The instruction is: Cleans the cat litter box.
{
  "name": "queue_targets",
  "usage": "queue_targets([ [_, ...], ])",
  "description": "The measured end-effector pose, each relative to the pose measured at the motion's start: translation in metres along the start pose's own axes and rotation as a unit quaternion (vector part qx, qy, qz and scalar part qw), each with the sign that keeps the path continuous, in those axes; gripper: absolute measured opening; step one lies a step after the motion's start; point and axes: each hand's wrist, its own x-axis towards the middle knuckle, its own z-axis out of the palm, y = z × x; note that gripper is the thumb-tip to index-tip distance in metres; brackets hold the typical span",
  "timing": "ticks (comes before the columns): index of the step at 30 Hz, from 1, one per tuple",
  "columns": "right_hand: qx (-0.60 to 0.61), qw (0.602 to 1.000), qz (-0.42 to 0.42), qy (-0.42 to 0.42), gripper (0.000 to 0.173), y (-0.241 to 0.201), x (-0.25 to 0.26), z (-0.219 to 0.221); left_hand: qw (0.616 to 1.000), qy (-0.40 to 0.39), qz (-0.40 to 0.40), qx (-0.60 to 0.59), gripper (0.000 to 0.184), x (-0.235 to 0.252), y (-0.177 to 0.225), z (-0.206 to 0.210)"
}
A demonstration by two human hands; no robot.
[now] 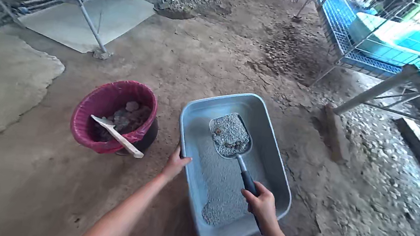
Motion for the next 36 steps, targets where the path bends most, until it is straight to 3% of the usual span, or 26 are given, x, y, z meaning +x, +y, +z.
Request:
queue_targets([
  [5, -0.082, 0.995, 0.03, -0.055, 0.032, 0.004, 0.0, -0.027, 0.996, 0.036, -0.076, -0.037, 0.072, 0.015, -0.03, -0.01],
  [9, -0.026, 0.995, 0.082, -0.057, 0.026, 0.005, -0.005, -0.012, 0.983, 0.058, -0.132, -0.118, 0.06, 0.015, -0.045, -0.014],
  [14, -0.044, 0.994, 0.069, -0.078, 0.025, 0.007, 0.003, -0.005, 0.976, 0.059, -0.162, -0.136, 0.054, 0.004, -0.052, -0.012],
  [17, -0.077, 0.992, 0.05, -0.087, 0.034, 0.005, 0.009, -0.002, 0.972, 0.031, -0.194, -0.132, 0.054, -0.011, -0.066, -0.008],
  [21, -0.087, 0.993, 0.039, -0.064, 0.027, -0.001, 0.017, -0.001, 0.962, 0.003, -0.234, -0.141, 0.054, -0.032, -0.068, 0.001],
  [27, -0.117, 0.99, 0.043, -0.071, 0.03, -0.012, 0.022, -0.007, 0.964, -0.026, -0.241, -0.107, 0.056, -0.061, -0.067, 0.019],
  [32, -0.172, 0.979, 0.049, -0.102, 0.031, -0.013, 0.024, -0.017, 0.954, -0.051, -0.293, -0.051, 0.076, -0.094, -0.07, 0.051],
  [36, -0.166, 0.979, 0.051, -0.102, 0.032, -0.008, 0.019, -0.017, 0.941, -0.041, -0.328, -0.071, 0.066, -0.107, -0.076, 0.07],
])
